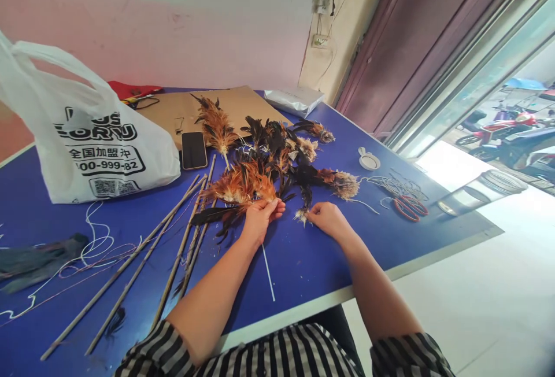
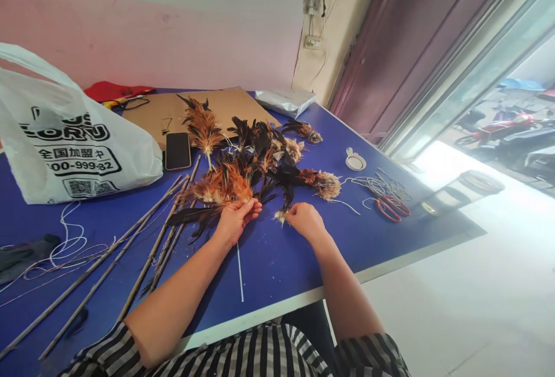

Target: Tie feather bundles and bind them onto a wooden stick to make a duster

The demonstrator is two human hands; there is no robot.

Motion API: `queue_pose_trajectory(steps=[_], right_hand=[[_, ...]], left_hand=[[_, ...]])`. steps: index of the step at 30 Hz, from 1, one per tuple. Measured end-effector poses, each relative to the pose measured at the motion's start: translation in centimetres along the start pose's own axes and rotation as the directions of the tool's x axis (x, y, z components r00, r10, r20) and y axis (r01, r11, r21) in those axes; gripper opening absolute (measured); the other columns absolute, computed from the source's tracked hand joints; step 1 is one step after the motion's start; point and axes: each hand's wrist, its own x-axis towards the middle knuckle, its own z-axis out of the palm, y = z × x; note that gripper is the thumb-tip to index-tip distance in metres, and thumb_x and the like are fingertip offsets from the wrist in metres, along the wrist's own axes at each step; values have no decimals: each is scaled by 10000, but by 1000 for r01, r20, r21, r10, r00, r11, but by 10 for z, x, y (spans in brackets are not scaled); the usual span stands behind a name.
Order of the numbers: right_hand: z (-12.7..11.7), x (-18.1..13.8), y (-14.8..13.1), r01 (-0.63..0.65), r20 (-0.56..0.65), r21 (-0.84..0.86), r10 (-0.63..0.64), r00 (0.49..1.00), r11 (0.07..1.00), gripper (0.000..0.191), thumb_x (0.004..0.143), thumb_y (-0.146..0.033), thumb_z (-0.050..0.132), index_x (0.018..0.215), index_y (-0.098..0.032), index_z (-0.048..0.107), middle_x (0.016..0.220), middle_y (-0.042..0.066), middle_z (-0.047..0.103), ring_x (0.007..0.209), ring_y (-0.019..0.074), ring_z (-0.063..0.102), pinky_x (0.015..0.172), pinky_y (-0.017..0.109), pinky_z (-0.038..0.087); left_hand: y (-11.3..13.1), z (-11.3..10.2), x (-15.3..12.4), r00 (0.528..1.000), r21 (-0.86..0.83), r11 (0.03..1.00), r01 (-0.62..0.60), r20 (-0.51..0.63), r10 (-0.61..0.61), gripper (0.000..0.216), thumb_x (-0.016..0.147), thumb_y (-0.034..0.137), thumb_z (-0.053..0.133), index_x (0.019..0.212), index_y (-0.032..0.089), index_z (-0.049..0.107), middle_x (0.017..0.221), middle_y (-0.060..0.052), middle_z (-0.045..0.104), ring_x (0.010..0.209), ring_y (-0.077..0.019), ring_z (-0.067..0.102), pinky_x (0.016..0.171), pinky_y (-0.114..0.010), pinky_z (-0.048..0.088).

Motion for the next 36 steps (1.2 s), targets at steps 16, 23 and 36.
queue_pose_trajectory(steps=[16,23,36], right_hand=[[-18,-19,15,-101,195,541,-7,981,835,256,653,-339,668,757,-144,540,597,15,597,523,98,568,485,198,472],[-14,-13,17,-145,221,385,62,973,911,211,696,-300,654,638,-132,540,543,34,608,438,100,556,431,211,485],[-5,1,18,-117,231,321,42,972,940,194,639,-249,671,570,-154,516,353,-27,491,282,79,429,312,181,333]], left_hand=[[-1,13,-18,949,-48,991,123,299,-103,195,674,230,698,817,100,673,964,-117,676,837,-162,643,743,-250,505],[-15,23,-26,891,-40,942,332,341,-299,137,646,134,715,764,88,661,889,-123,689,843,-188,648,811,-298,491],[-19,21,-23,846,-28,928,372,421,-326,113,714,105,650,822,74,642,968,-141,674,914,-197,634,941,-351,405]])
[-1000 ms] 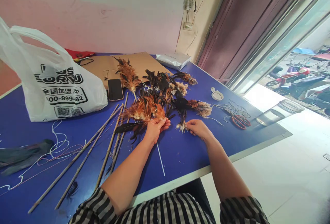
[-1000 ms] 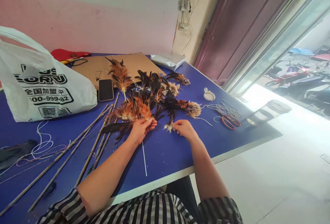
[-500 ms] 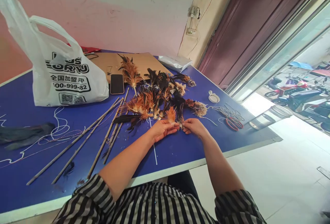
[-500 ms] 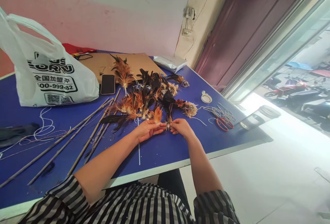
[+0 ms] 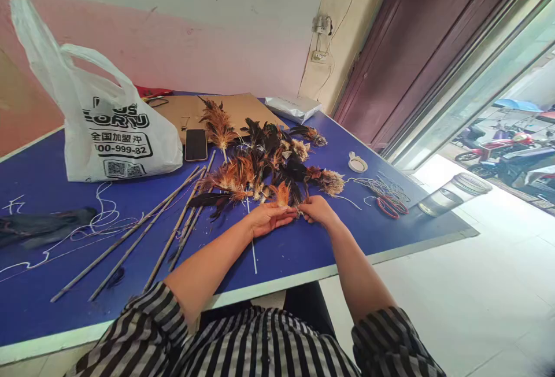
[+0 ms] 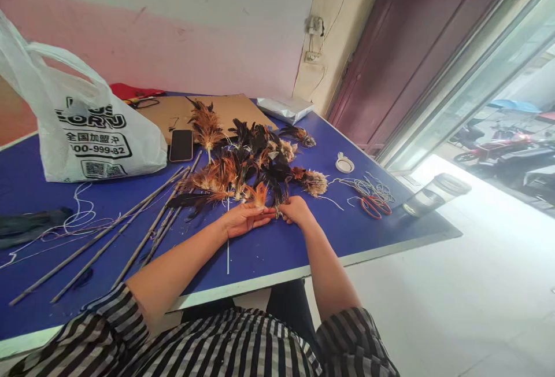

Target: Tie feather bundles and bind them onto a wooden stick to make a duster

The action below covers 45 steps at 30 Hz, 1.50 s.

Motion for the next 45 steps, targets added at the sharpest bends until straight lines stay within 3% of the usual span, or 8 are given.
queue_pose_trajectory(steps=[3,9,16,21,25,29,38,45], right_hand=[[-10,-2,6,-6,84,100,-2,996,995,197,673,-304,643,649,-151,521,413,-31,510,328,65,438,333,168,350],[-19,-1,14,-20,185,263,-30,982,965,291,642,-374,673,653,-158,479,389,-64,451,302,32,343,286,142,235],[-23,-6,8,-19,208,409,-74,975,912,335,580,-354,746,676,-151,497,453,-36,525,376,59,466,367,162,406],[-29,-10,-16,27,181,490,-132,975,871,346,575,-334,763,675,-164,477,476,-38,540,408,67,496,392,163,436],[-19,-14,-43,90,233,475,-224,946,875,304,613,-333,743,670,-149,508,449,-36,541,376,60,474,383,161,424],[-4,-9,-59,137,284,435,-280,917,890,274,652,-340,714,681,-150,519,434,-34,546,351,63,461,374,167,405],[26,4,-43,100,330,456,-272,904,885,280,661,-367,698,690,-141,535,449,-47,522,362,56,449,380,165,392],[34,0,-44,192,309,258,-269,912,947,257,682,-370,656,643,-145,540,421,-46,520,358,66,461,371,167,389]], left_hand=[[2,1,-2,1000,-43,999,3,-2,-3,77,750,87,604,821,70,630,990,-151,666,932,-196,630,952,-347,395],[3,9,-2,1000,-91,996,3,-3,-3,100,792,60,530,833,46,621,1009,-172,656,966,-218,617,930,-332,423],[-1,16,17,980,-117,991,72,-174,-92,84,795,58,525,789,42,607,825,-143,685,850,-195,655,844,-301,491],[1,19,12,962,-126,991,54,-258,-85,68,787,69,543,773,43,604,847,-166,679,818,-198,664,754,-260,527],[13,24,-4,960,-22,999,26,-278,-31,86,777,128,582,825,66,618,885,-160,682,778,-200,672,610,-213,537],[23,19,-18,914,55,993,-103,-389,116,111,762,147,608,839,70,630,840,-137,691,675,-161,673,525,-178,519],[16,5,-24,914,-125,992,27,-398,-76,94,781,123,569,813,64,634,787,-126,694,703,-171,675,547,-182,523],[9,8,-22,906,55,997,-61,-417,79,132,732,173,641,829,86,661,802,-105,690,658,-125,653,541,-170,505]])
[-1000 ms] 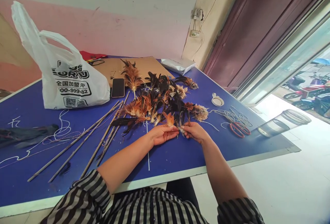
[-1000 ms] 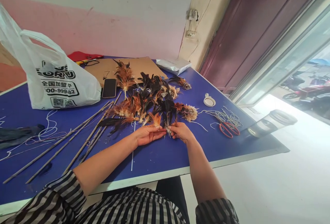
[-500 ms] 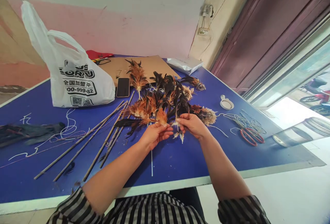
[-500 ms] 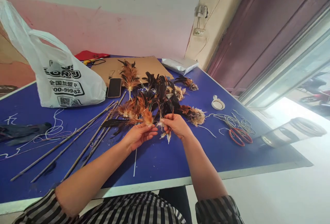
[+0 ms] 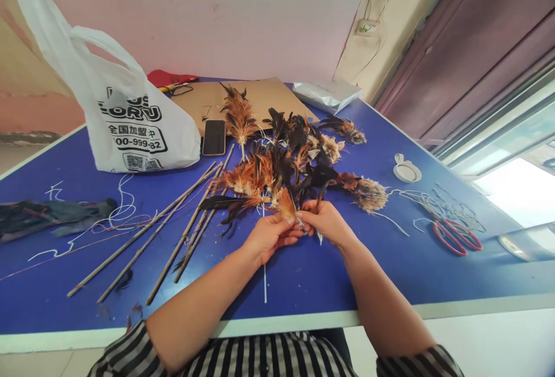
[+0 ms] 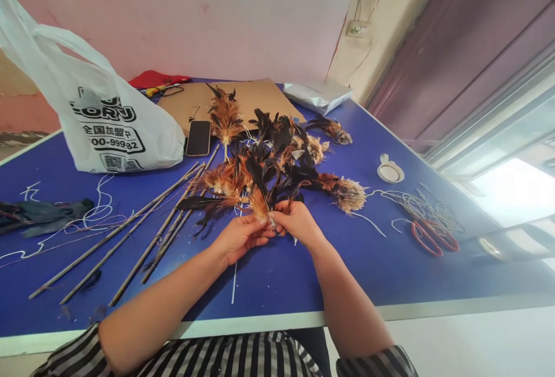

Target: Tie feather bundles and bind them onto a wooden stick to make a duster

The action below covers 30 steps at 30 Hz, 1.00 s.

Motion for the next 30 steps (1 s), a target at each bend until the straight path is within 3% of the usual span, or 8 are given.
queue_pose_trajectory(steps=[7,14,21,30], right_hand=[[5,-2,-2,-3,-82,-32,0,997,999,218,685,-335,649,656,-159,524,417,-34,542,347,78,489,352,164,404],[12,-5,-4,-2,-166,-76,-11,986,997,159,678,-253,630,632,-164,507,417,-24,555,338,86,494,338,171,419],[12,-3,-2,4,-57,81,0,998,997,167,676,-266,648,657,-139,542,463,-5,588,389,104,549,408,202,482],[6,-2,1,-70,-6,255,74,997,964,220,632,-255,709,781,-125,613,665,47,679,560,118,633,542,204,522]], left_hand=[[0,1,1,984,128,981,-143,-92,155,220,628,283,723,713,86,672,700,-82,669,605,-135,623,512,-208,493],[-1,2,0,971,221,954,-203,-77,224,279,600,332,729,738,92,693,676,-72,661,625,-136,601,521,-214,491],[-2,0,1,971,332,917,-222,-15,240,221,681,303,660,775,106,697,669,-62,670,597,-123,604,511,-198,475],[3,1,-1,978,275,947,-167,-75,194,210,656,278,687,760,97,697,690,-74,685,615,-134,628,535,-195,490]])
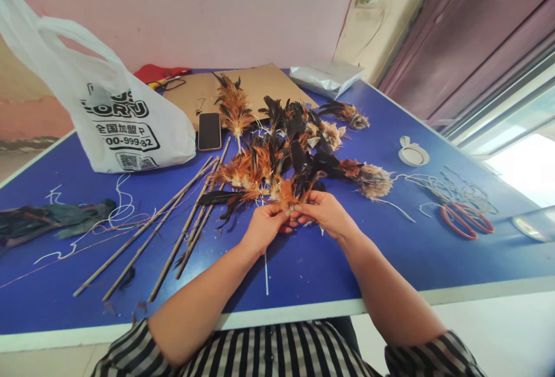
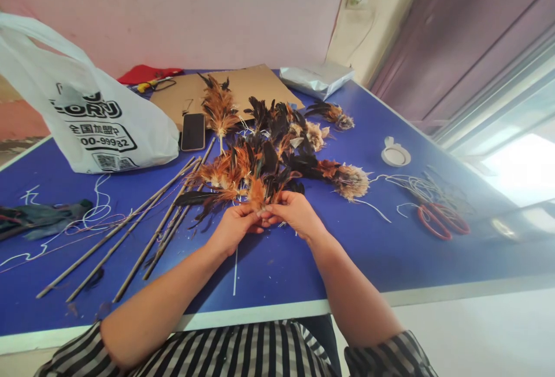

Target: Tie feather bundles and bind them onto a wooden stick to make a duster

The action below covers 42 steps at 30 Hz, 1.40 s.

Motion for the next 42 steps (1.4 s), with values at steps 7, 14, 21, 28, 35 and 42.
queue_pose_trajectory(steps=[7,14,21,28,35,42], right_hand=[[-5,2,2,70,-44,-129,-77,996,989,270,616,-358,722,607,-126,586,485,-8,578,379,64,481,366,170,399],[-2,3,3,61,-48,-200,-72,996,978,257,630,-343,708,596,-131,566,457,-25,533,373,53,424,361,171,349],[-1,3,4,70,-11,-122,-72,997,990,237,619,-311,702,725,-144,572,489,-43,533,396,65,445,395,185,383],[1,2,4,164,-113,-187,-188,976,968,210,636,-326,683,637,-153,562,506,-25,546,435,91,474,438,215,400],[3,2,9,214,-135,-362,-278,951,907,161,683,-304,628,725,-157,577,591,-9,561,519,118,494,481,230,411],[7,1,7,221,-118,-340,-274,954,914,181,685,-276,598,813,-148,593,654,2,605,536,123,514,505,236,426]], left_hand=[[2,-3,0,993,-115,988,107,53,-101,238,650,260,713,818,96,678,829,-113,696,646,-145,655,531,-183,489],[-1,-3,2,993,-145,983,115,46,-109,199,653,242,715,785,99,675,746,-87,690,621,-139,648,528,-188,492],[1,-1,1,999,-2,999,-33,10,33,248,623,307,725,740,90,699,649,-72,676,573,-129,624,530,-198,490],[4,-1,-1,999,-40,998,40,29,-39,295,607,318,736,791,89,699,771,-109,695,631,-153,647,577,-223,507],[2,-1,-1,999,-50,999,3,52,-1,348,595,363,736,801,85,697,774,-113,694,661,-163,645,607,-242,510],[-8,-4,5,994,26,995,-91,69,89,308,612,332,728,805,95,698,710,-80,685,645,-151,631,601,-242,506]])
